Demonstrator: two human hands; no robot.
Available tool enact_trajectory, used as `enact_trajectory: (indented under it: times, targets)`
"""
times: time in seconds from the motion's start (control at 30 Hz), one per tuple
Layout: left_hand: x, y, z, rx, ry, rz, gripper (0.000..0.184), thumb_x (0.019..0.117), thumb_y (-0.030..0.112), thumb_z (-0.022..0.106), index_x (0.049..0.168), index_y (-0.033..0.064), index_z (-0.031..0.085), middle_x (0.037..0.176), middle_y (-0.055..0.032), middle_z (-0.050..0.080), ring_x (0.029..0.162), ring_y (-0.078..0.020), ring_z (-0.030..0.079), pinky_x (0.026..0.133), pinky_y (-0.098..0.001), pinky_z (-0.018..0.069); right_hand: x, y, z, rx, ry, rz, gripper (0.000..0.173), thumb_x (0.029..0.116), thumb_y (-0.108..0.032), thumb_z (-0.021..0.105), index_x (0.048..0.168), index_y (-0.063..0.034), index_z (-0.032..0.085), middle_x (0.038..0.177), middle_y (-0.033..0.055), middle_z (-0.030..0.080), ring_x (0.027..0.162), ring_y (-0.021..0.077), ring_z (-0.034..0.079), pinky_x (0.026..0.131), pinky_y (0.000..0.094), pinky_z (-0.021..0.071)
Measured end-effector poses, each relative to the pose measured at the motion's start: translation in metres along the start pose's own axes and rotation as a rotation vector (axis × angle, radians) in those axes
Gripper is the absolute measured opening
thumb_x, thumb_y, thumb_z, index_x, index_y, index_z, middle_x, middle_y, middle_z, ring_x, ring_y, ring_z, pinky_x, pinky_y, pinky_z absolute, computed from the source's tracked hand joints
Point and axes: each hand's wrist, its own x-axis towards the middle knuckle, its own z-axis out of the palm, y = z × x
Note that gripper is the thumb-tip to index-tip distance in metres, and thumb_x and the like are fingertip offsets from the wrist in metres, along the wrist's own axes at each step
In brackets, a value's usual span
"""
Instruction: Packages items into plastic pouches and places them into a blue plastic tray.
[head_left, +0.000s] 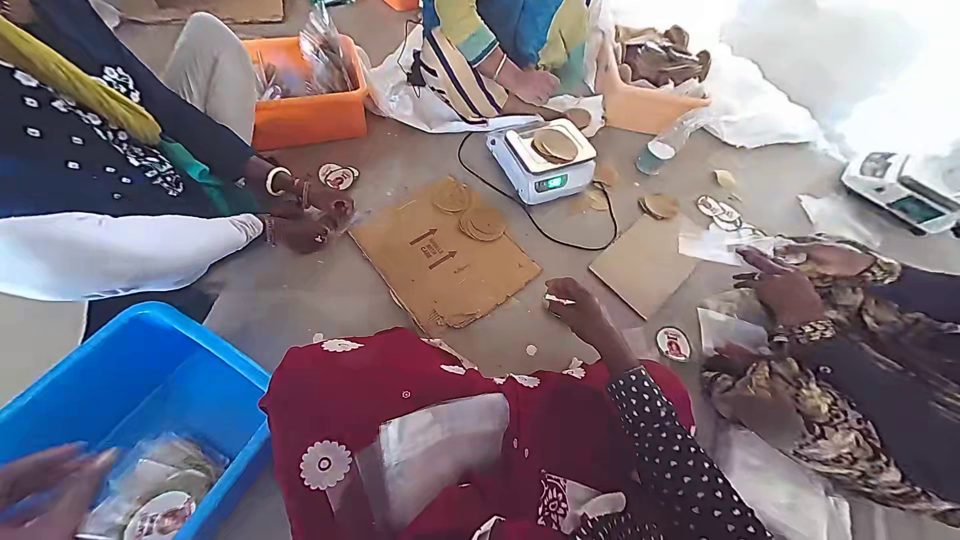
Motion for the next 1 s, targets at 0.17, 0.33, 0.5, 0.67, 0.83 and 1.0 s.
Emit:
enact_trajectory:
  times: [0.17, 0.33, 0.5, 0.67, 0.83, 1.0]
  targets:
    - [-0.022, 0.165, 0.115, -0.357, -0.233, 0.537, 0.022, 0.0926, 0.029, 0.071, 0.094, 0.0065, 0.075, 0.096, -0.0042, 0.074, 0.101, -0.0144, 0.068, 0.096, -0.0372, 0.0542, 0.002, 0.041, 0.032, 0.0, -0.051, 0.088, 0.039, 0.0978, -0.018, 0.07, 0.13, 0.0017, 0.062, 0.121, 0.0223, 0.069, 0.113, 0.0337, 0.068, 0.101, 0.0524, 0.0523]
    - [-0.046, 0.206, 0.203, -0.283, -0.561, 0.594, 0.057, 0.0759, 0.05, 0.084, 0.111, 0.006, 0.072, 0.109, -0.0113, 0.071, 0.113, -0.0346, 0.062, 0.1, -0.0569, 0.0472, 0.002, 0.054, 0.039, -0.104, -0.062, 0.051, 0.036, 0.097, -0.017, 0.071, 0.127, 0.0013, 0.065, 0.115, 0.0232, 0.07, 0.108, 0.0386, 0.068, 0.097, 0.0595, 0.052]
    - [-0.051, 0.191, 0.236, -0.471, -0.436, 0.505, 0.023, 0.0784, 0.032, 0.083, 0.084, 0.0125, 0.072, 0.082, 0.0023, 0.068, 0.089, -0.0186, 0.062, 0.09, -0.0459, 0.0465, 0.0, 0.048, 0.042, -0.105, -0.069, 0.055, 0.035, 0.0972, -0.017, 0.07, 0.127, -0.0001, 0.066, 0.115, 0.0226, 0.07, 0.107, 0.0395, 0.068, 0.096, 0.0613, 0.0514]
    - [-0.052, 0.185, 0.233, -0.741, -0.364, 0.401, 0.01, 0.0827, 0.012, 0.08, 0.082, 0.0062, 0.072, 0.082, 0.0, 0.071, 0.079, -0.0075, 0.066, 0.076, -0.0233, 0.0563, 0.004, 0.047, 0.046, -0.097, -0.08, 0.055, 0.035, 0.0965, -0.018, 0.071, 0.126, -0.0002, 0.066, 0.113, 0.0225, 0.071, 0.105, 0.0399, 0.068, 0.094, 0.0624, 0.052]
    - [-0.048, 0.185, 0.226, -0.619, -0.238, 0.427, 0.012, 0.0926, 0.012, 0.068, 0.089, 0.0033, 0.076, 0.089, -0.0034, 0.074, 0.086, -0.0045, 0.069, 0.082, -0.0205, 0.0573, 0.001, 0.047, 0.045, -0.113, -0.056, 0.023, 0.034, 0.0959, -0.019, 0.072, 0.124, -0.0005, 0.068, 0.119, 0.0239, 0.069, 0.11, 0.0426, 0.066, 0.097, 0.0624, 0.0508]
    - [-0.043, 0.183, 0.216, -0.644, -0.061, 0.544, 0.016, 0.0975, 0.017, 0.066, 0.091, 0.0069, 0.077, 0.106, -0.0063, 0.072, 0.116, -0.0168, 0.063, 0.105, -0.0315, 0.049, -0.011, 0.022, 0.04, 0.02, 0.092, -0.109, 0.027, 0.0995, -0.02, 0.067, 0.122, -0.0054, 0.069, 0.121, 0.0168, 0.069, 0.111, 0.0322, 0.067, 0.094, 0.0544, 0.0541]
